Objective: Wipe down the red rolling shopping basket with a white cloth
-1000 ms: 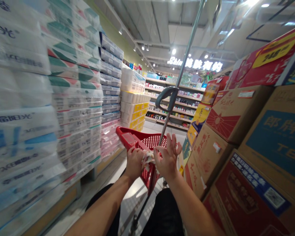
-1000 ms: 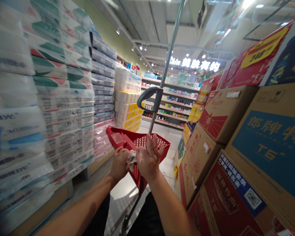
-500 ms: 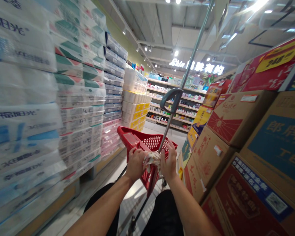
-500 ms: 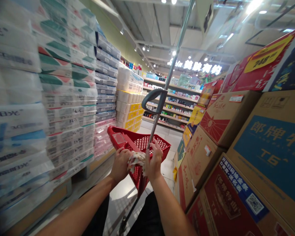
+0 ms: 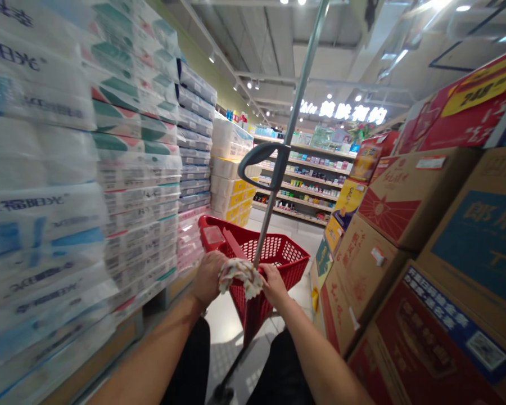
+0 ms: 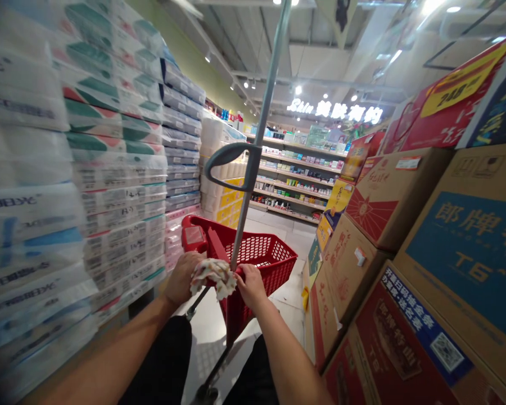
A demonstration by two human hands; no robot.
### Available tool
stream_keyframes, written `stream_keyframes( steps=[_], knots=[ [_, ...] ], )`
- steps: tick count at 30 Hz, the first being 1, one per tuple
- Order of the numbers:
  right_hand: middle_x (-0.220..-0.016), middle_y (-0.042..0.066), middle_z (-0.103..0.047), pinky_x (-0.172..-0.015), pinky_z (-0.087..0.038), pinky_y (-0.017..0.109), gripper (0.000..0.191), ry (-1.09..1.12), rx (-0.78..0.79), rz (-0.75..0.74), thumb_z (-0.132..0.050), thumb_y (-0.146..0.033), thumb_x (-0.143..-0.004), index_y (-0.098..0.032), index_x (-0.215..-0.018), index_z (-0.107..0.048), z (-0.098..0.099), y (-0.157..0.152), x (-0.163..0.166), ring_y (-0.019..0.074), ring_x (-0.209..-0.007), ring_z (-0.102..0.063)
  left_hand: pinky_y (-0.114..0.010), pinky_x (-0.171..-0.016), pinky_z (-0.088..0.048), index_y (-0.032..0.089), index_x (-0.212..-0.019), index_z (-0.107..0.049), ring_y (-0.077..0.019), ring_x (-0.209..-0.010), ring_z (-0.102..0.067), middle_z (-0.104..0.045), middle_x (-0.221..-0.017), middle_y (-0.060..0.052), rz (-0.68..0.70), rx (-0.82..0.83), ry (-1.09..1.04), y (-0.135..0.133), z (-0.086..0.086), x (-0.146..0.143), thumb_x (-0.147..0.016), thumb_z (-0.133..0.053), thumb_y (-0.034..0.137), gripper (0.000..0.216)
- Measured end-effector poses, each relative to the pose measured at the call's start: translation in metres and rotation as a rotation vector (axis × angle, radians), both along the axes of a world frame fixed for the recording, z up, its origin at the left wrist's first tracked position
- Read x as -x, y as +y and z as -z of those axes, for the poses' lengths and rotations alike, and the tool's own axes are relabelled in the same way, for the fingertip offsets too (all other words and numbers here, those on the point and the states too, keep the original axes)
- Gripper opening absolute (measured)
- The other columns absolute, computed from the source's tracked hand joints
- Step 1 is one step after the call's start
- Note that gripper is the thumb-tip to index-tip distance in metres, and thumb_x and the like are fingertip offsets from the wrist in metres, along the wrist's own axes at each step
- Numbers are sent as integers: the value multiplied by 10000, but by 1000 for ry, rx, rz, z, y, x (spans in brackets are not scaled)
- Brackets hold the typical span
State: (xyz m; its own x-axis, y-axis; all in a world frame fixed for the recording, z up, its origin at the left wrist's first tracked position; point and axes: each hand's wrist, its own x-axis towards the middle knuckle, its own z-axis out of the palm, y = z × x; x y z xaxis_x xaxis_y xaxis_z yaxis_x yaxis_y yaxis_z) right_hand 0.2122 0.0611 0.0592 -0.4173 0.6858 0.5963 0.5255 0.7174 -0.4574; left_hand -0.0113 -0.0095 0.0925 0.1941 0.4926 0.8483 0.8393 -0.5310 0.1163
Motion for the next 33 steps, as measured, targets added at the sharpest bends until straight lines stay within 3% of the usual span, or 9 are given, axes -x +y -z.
stream_keyframes(
  steps=[6, 10, 15, 23, 33],
  knots=[
    [-1022, 60, -628, -888, -414, 350, 210, -20, -41, 62, -586, -362, -875, -219, -1029, -600, 1, -12, 36, 231, -977, -540, -416, -860, -456, 173, -874, -617, -226, -872, -579, -648, -889, -81, -133, 87, -105, -3, -10, 26, -891, -365, 349, 308],
    [-1000, 56, -613, -864, -407, 346, 152, -24, -76, 87, -594, -299, -857, -223, -988, -582, 7, -12, 49, 230, -939, -527, -448, -962, -410, 175, -985, -617, -253, -1010, -558, -652, -988, -87, -267, 79, -17, -7, -10, 24, -890, -406, 320, 273],
    [-956, 45, -604, -822, -386, 320, 138, -90, -119, 81, -587, -249, -825, -211, -956, -567, 8, -7, 45, 212, -894, -515, -450, -937, -410, 187, -903, -613, -271, -987, -547, -637, -964, -92, -358, 71, 35, -12, -6, 13, -846, -485, 295, 178],
    [-897, 33, -617, -758, -363, 285, 114, -172, -70, 122, -622, -304, -823, -211, -848, -561, -4, -5, 45, 197, -844, -531, -417, -866, -435, 199, -918, -630, -249, -940, -555, -624, -933, -80, -319, 126, -55, -7, -8, 16, -860, -457, 290, 204],
    [-814, 22, -600, -759, -331, 311, 243, -14, -159, 249, -611, -435, -841, -208, -795, -539, 24, -27, 47, 206, -786, -524, -417, -893, -458, 181, -973, -632, -236, -990, -584, -657, -1011, -85, -188, 114, -129, -6, -9, 21, -881, -393, 305, 284]
  ],
)
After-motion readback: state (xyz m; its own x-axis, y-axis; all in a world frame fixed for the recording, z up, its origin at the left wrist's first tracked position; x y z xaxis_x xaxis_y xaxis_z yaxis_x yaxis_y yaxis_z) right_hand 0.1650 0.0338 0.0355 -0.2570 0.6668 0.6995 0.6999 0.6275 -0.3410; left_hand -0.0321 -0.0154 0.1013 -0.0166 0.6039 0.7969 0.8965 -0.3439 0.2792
